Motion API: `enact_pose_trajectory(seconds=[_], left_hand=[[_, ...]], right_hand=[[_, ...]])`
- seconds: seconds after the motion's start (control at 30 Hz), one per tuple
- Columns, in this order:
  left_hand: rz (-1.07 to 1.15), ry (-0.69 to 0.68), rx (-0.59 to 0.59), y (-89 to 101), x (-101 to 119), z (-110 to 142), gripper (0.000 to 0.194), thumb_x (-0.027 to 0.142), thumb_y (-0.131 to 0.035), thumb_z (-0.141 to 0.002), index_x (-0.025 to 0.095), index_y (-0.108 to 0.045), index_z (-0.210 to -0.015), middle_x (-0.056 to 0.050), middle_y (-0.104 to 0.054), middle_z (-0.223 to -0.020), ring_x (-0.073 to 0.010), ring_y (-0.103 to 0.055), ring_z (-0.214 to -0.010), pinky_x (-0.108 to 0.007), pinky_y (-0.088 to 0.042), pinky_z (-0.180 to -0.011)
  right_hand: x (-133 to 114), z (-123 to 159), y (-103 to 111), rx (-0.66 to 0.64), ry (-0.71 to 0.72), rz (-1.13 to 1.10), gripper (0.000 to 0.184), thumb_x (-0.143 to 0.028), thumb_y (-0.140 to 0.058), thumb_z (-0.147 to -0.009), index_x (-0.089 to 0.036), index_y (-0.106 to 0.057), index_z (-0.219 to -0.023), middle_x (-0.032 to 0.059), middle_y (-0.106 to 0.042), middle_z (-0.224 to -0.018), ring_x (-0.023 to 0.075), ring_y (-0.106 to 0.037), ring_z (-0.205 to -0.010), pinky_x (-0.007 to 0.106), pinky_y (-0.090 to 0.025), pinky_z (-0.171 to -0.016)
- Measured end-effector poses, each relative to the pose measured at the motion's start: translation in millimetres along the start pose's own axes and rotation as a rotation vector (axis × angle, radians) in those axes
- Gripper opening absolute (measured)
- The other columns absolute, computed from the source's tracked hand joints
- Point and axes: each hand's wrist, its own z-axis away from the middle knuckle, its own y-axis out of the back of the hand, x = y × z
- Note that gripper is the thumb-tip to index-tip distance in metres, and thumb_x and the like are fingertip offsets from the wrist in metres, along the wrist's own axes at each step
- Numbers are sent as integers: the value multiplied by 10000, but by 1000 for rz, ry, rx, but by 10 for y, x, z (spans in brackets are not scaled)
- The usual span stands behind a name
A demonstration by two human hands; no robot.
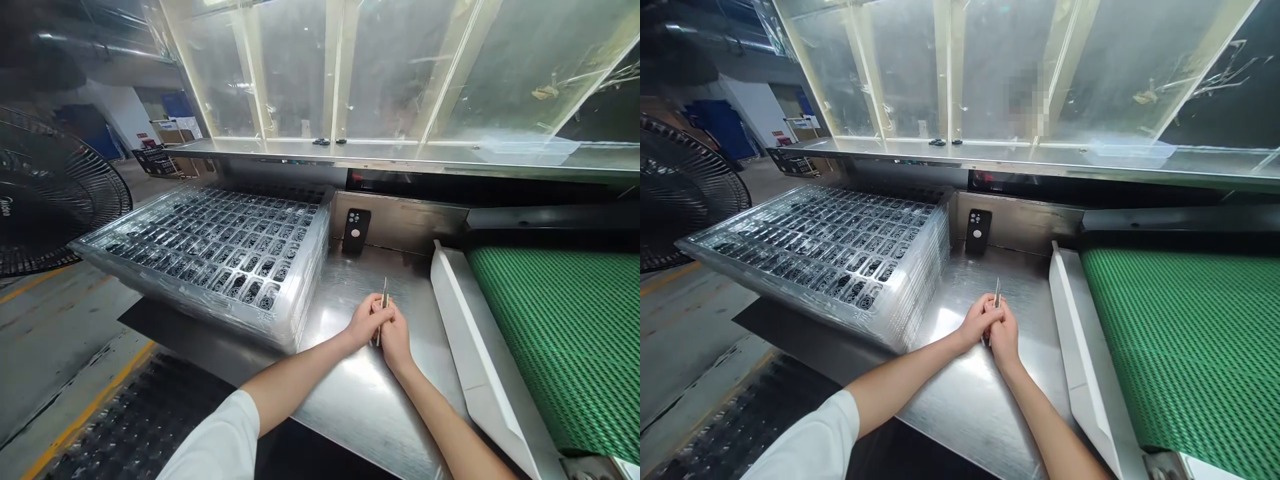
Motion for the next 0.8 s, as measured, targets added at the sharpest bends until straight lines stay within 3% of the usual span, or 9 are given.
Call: enact_pose_trajectory(seconds=[0.2, 0.4, 0.53, 0.8], left_hand=[[14, -17, 15, -15, 0, 4, 369, 308, -719, -855, 143, -650, -1178, -17, -634, -872, -154, -600, -802, -240, -490, -758], [7, -17, 11, -21, 3, -5, 401, 328, -706, -838, 129, -650, -1181, -12, -618, -847, -144, -563, -725, -228, -454, -653], [-1, -15, 29, -16, -7, -12, 357, 290, -693, -854, 132, -658, -1173, -25, -635, -869, -152, -581, -767, -232, -474, -705], [-18, 6, 37, -8, -9, -16, 414, 351, -728, -833, 135, -668, -1181, -28, -644, -902, -136, -561, -733, -211, -438, -634]], right_hand=[[-6, 6, -3, -16, 15, 17, 467, -658, -767, -830, -219, -611, -791, 8, -562, -711, 197, -482, -638, 293, -394, -580], [-40, 11, -9, -29, 28, 19, 481, -663, -748, -848, -220, -588, -752, 5, -539, -666, 186, -461, -583, 290, -376, -539], [-46, 13, -27, -11, 24, 10, 474, -658, -762, -827, -220, -590, -767, 3, -542, -676, 183, -464, -590, 286, -384, -543], [-79, 25, -31, -5, 12, 14, 427, -620, -739, -819, -218, -597, -790, 11, -559, -708, 187, -478, -604, 276, -369, -517]])
